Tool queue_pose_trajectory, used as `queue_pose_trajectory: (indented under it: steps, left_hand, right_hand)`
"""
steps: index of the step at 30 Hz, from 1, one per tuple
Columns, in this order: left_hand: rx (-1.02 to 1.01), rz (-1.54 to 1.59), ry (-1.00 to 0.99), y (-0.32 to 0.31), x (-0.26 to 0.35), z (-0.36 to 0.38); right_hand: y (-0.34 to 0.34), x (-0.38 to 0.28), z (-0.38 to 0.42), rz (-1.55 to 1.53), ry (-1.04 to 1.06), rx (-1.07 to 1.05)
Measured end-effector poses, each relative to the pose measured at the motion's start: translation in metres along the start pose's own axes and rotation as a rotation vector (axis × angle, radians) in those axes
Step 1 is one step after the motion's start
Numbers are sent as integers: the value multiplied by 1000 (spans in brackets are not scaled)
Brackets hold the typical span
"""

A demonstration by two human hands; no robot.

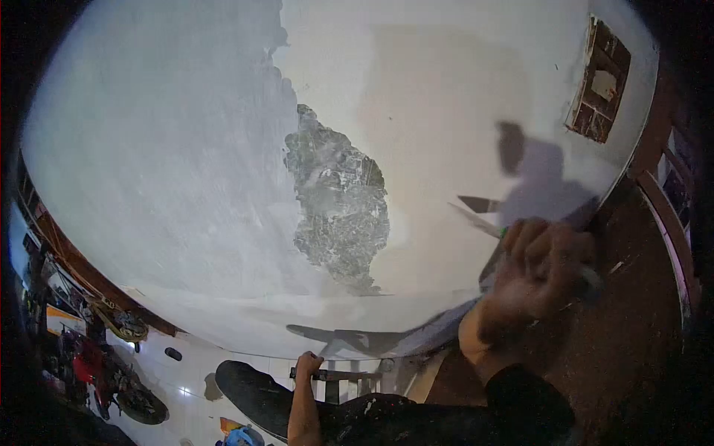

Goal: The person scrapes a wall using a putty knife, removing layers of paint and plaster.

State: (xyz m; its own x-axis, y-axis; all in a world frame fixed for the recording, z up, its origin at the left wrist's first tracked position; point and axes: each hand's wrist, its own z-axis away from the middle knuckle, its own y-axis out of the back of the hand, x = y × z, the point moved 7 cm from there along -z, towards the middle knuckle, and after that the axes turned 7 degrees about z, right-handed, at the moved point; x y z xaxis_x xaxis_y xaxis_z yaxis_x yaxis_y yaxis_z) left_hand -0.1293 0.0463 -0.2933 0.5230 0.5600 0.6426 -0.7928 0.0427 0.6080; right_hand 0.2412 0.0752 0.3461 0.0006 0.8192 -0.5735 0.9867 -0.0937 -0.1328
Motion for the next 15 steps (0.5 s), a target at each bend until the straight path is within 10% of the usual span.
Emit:
queue_pose_trajectory:
  steps: [5, 8, 15]
  left_hand:
    - [60, -51, -54, 4, 8, 7]
    - [36, -42, -22, 0, 3, 6]
    - [-19, -73, -120, -12, -23, -10]
  right_hand:
    - [2, -70, -16, -220, 119, -80]
    - [-27, -54, -7, -260, 64, 520]
    - [1, 140, 45, -445, -132, 105]
